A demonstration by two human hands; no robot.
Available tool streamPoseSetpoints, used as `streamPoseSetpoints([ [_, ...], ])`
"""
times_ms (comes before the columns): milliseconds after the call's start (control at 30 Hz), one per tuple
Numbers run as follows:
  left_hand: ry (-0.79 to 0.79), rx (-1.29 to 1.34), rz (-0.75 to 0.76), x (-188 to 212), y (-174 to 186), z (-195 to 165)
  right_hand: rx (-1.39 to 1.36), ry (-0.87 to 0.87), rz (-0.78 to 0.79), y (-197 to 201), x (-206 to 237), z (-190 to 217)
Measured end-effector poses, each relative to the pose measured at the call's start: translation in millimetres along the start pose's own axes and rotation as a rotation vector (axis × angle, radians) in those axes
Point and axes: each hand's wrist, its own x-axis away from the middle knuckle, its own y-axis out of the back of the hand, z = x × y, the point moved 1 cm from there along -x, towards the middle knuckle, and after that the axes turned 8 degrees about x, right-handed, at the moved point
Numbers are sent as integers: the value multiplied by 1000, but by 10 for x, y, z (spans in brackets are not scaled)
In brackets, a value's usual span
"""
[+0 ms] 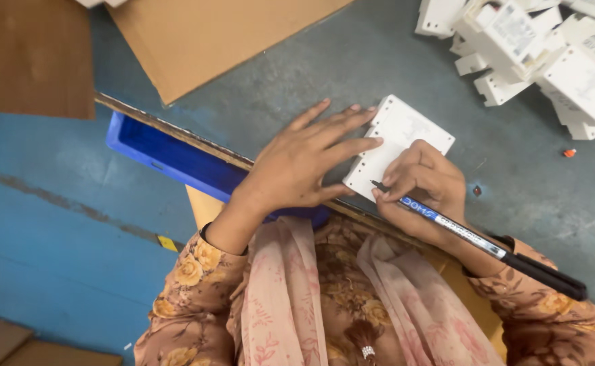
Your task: The person writes on white electronic component casings using a black marker. The person picks up individual casings from a pile on the workbench, marks specific points or writes characters on them by hand, and then places the marked components into a blue plastic bin.
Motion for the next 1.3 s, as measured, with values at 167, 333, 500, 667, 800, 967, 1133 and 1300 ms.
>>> streamPoseSetpoints([
  [167, -43, 15, -3, 4, 4, 74, 56, -29, 18, 2, 60, -73],
  [333, -67, 33, -13, 9, -28, 111, 67, -40, 37, -9, 80, -79],
  [500, -68, 52, -28, 20, -47, 149, 120, -43, 31, -23, 69, -72],
  [667, -68, 63, -24, 13, -49, 161, 146, -46, 29, -18, 52, -71],
  [800, -67, 60, -24, 7, -55, 158, 176, -46, 31, -13, 51, -66],
  [967, -60, 46, -20, 4, -57, 160, 179, -47, 54, -6, 37, -76],
  [1133, -54, 31, -17, -5, -74, 160, 192, -38, 85, 11, 25, -79],
  [1300, -46, 42, -18, 15, -79, 160, 180, -56, 65, -8, 33, -68],
])
